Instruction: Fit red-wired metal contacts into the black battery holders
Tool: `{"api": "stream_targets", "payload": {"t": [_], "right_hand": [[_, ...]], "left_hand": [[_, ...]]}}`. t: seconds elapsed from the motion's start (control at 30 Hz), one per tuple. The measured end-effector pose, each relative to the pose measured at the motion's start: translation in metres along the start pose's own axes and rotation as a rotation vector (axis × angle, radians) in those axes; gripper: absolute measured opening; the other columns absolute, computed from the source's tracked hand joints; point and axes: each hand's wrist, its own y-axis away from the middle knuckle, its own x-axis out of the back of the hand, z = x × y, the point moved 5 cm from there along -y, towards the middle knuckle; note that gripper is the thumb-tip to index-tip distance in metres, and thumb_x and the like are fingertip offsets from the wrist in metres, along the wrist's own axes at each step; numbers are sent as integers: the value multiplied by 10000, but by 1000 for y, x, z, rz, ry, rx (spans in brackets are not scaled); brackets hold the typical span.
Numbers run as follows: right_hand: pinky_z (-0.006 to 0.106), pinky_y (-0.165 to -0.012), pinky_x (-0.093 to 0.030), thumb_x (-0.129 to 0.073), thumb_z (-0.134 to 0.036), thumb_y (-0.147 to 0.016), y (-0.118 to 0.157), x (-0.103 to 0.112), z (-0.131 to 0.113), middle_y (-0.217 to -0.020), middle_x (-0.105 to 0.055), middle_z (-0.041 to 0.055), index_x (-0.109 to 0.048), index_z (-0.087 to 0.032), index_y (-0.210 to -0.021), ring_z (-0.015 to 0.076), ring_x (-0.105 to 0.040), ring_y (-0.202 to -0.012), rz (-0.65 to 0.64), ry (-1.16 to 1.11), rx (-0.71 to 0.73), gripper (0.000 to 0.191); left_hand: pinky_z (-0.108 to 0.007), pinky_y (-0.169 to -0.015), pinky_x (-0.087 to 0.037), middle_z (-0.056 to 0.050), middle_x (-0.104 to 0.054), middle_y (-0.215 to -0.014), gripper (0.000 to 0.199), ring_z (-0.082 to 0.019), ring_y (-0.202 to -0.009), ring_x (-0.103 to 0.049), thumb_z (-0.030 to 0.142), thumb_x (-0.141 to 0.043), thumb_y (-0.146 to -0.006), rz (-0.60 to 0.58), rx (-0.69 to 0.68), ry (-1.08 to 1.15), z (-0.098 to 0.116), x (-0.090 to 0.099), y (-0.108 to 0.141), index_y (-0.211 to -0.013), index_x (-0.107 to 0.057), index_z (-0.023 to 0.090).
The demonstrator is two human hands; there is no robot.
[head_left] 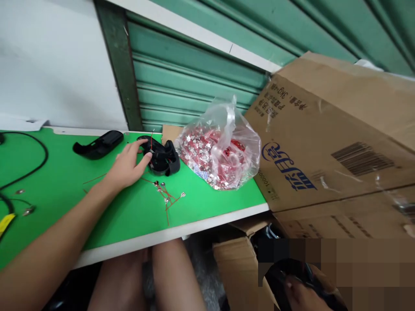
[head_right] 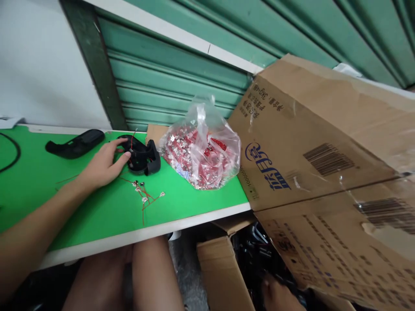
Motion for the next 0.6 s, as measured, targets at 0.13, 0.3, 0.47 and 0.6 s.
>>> {"api": "stream_targets", "payload": {"t": [0.13, 0.3, 0.47, 0.6], "right_hand": [[565, -1040, -555, -613, -410, -799, -55, 4, 11, -1015, -807, 148, -750, -258, -1004, 426, -745, -1143, 316, 100, 48, 289], [547, -1136, -485, -691, -330, -655, -122, 0, 4, -1242, -751, 197, -697, -170, -1172, 433, -638, -1327, 175, -26, 116, 542], [585, -975, -561, -790, -202, -458, -152, -16, 22, -1142, -774, 196, -699, -160, -1203, 499, -701, -1173, 55, -58, 81, 751], [552, -925, -586, -758, -128, -435, -156, -29, 40, -1228, -750, 208, -674, -147, -1303, 482, -724, -1125, 17, -82, 99, 872]], "left_hand": [[-565, -1204, -453, -183, -605, -1418, 724, -297, -1208, -656, 574, -382, -935, 28, 17, 9, 0, -1, 2, -1512, -477, 148], [-519, -1246, -418, -164, -619, -1437, 671, -294, -1328, -593, 550, -354, -967, 55, 5, -9, 2, 0, 2, -1494, -489, 157], [-480, -1272, -397, -169, -586, -1504, 665, -270, -1423, -530, 517, -322, -988, 43, 9, -19, 7, 0, 3, -1502, -469, 122], [-517, -1273, -393, -175, -583, -1503, 673, -279, -1415, -539, 526, -311, -991, 38, 26, -39, 10, -1, 3, -1502, -455, 112]]}}
